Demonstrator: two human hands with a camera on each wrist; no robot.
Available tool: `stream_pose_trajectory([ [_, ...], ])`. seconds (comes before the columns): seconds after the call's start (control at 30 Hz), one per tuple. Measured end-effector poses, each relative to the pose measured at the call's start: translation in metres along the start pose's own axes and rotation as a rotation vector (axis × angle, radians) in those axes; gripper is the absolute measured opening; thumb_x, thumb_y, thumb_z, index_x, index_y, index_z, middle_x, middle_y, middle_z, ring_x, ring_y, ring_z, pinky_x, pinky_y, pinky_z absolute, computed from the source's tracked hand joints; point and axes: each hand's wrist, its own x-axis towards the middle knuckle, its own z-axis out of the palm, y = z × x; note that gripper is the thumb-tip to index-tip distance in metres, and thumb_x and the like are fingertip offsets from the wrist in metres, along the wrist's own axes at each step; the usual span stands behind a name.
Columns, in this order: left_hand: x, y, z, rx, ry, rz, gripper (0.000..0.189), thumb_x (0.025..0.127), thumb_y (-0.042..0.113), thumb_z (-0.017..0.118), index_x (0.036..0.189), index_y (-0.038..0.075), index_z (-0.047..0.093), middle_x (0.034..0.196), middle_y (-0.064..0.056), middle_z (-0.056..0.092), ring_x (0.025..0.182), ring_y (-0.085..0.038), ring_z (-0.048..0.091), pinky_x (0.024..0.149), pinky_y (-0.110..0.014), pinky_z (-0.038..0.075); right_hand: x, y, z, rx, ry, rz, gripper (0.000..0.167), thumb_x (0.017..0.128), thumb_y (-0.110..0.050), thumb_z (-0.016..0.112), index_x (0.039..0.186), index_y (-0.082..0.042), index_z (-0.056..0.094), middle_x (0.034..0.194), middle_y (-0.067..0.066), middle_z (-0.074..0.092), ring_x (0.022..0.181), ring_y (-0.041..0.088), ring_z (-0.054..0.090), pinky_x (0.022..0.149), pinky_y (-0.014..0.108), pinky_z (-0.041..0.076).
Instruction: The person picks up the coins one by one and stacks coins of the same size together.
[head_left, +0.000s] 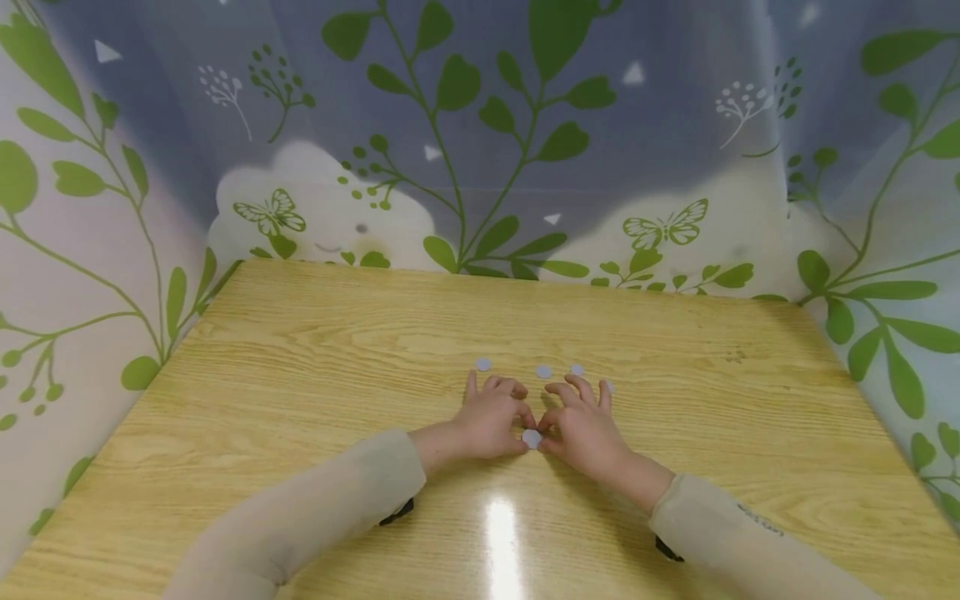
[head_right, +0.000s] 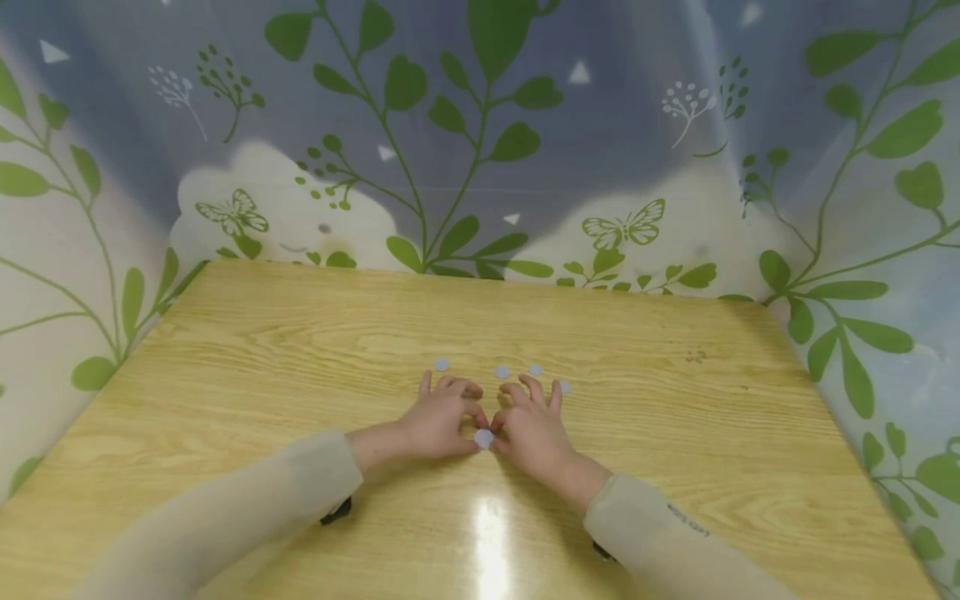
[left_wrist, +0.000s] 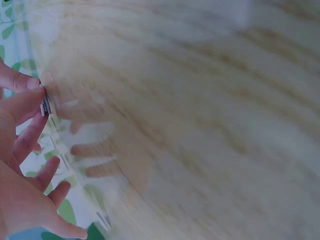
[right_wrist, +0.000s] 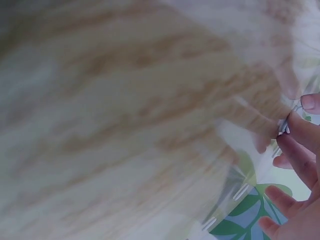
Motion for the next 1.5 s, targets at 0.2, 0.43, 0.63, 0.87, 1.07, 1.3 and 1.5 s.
stream_pose_trajectory([
  [0.2,-0.0004,0.001,-0.0012,0.028,0.013,0.018,0.022,0.078,0.034,0.075,0.098,0.027,0.072,0.138,-0.003,0.048,0.131,-0.027,0.036,0.107,-0.069,0.008,-0.0004,-0.0005,-0.0021,-0.008,-0.001,-0.009,0.013,0.069,-0.025,0.082,0.077,-0.017,0.075,0.129,0.015,0.054,0.128,0.045,0.035,0.095,0.078,0.016],
  [0.43,-0.0019,-0.0003,0.0001,0.045,0.02,0.011,0.022,0.077,0.038,0.075,0.095,0.026,0.07,0.138,-0.004,0.048,0.131,-0.027,0.036,0.107,-0.068,0.007,-0.0007,0.0001,-0.0022,-0.019,0.004,-0.026,0.013,0.07,-0.025,0.081,0.076,-0.017,0.075,0.128,0.016,0.054,0.127,0.046,0.035,0.094,0.079,0.017],
  [0.63,-0.0034,-0.0015,0.0007,0.047,0.02,0.018,0.019,0.078,0.039,0.074,0.09,0.026,0.068,0.137,-0.004,0.049,0.131,-0.027,0.037,0.107,-0.069,0.008,-0.0011,0.0037,-0.0034,-0.006,-0.012,-0.018,0.013,0.071,-0.028,0.08,0.078,-0.018,0.075,0.129,0.016,0.055,0.127,0.048,0.035,0.094,0.079,0.016],
  [0.87,-0.004,-0.0028,0.0024,0.042,0.028,0.018,0.017,0.08,0.037,0.073,0.091,0.025,0.069,0.137,-0.004,0.048,0.131,-0.027,0.037,0.107,-0.068,0.008,-0.0006,0.0046,-0.0023,-0.017,-0.018,-0.024,0.014,0.071,-0.027,0.081,0.079,-0.018,0.075,0.128,0.015,0.056,0.127,0.047,0.035,0.094,0.079,0.017],
  [1.07,-0.0039,-0.0019,0.0023,0.042,0.032,0.024,0.017,0.081,0.038,0.071,0.093,0.025,0.069,0.137,-0.004,0.049,0.13,-0.027,0.038,0.107,-0.068,0.008,-0.0002,0.0043,-0.0017,-0.016,-0.018,-0.021,0.013,0.072,-0.027,0.08,0.079,-0.018,0.075,0.128,0.015,0.056,0.127,0.047,0.035,0.094,0.079,0.017],
  [1.3,-0.0032,-0.0002,0.0029,0.047,0.032,0.023,0.017,0.081,0.038,0.071,0.093,0.025,0.069,0.137,-0.004,0.048,0.131,-0.027,0.038,0.108,-0.067,0.008,0.0003,0.0051,-0.0011,-0.012,-0.025,-0.015,0.016,0.072,-0.029,0.08,0.083,-0.018,0.075,0.128,0.016,0.055,0.127,0.047,0.035,0.095,0.078,0.016],
  [1.5,-0.003,0.0,0.0035,0.05,0.039,0.018,0.017,0.081,0.038,0.071,0.092,0.025,0.069,0.138,-0.004,0.048,0.132,-0.027,0.037,0.109,-0.067,0.008,0.0008,0.004,-0.0019,-0.009,-0.043,-0.014,0.019,0.072,-0.03,0.08,0.085,-0.018,0.075,0.129,0.015,0.054,0.128,0.045,0.034,0.096,0.077,0.015],
])
